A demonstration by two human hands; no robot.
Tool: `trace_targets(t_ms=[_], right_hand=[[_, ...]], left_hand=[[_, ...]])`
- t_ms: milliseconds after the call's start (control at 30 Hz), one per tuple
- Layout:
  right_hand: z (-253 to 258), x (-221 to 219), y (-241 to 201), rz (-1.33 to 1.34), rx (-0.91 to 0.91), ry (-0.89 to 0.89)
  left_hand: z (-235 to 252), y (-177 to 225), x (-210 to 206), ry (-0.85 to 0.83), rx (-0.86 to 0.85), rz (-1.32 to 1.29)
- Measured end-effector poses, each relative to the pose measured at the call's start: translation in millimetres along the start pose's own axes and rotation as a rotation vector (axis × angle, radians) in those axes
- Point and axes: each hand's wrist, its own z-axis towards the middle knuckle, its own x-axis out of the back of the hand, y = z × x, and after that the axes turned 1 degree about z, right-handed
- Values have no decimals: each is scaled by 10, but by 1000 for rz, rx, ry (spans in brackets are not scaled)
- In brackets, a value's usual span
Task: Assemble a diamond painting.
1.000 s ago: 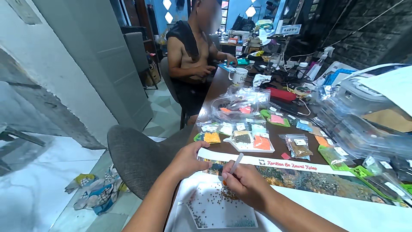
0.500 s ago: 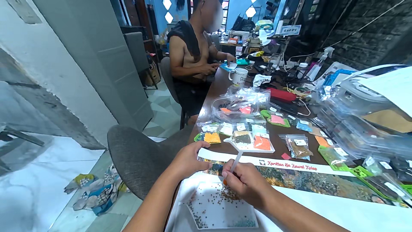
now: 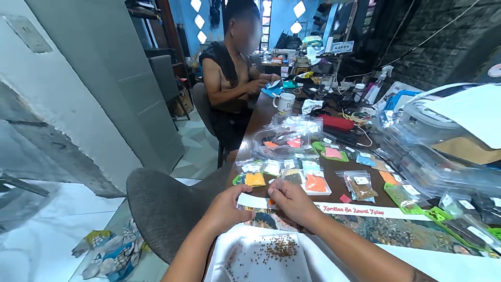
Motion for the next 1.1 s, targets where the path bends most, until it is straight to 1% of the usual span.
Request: trace_targets(t_ms=[167,433,600,700,1100], right_hand=[[43,-1,1,-11,-6,-12],[59,-30,52,-10,31,-40],[68,-18,31,-12,-11,-51],[66,-17,47,-18,9,-46],[46,-34,67,-41,58,-40]], left_hand=[[-1,-9,-8,2,-4,-34],[-4,-7,-3,-1,-11,-7],[-6,0,-4,-2,3,-19],[-3,-24,-4,2,-24,-10],[4,-21,0,0,-21,7]])
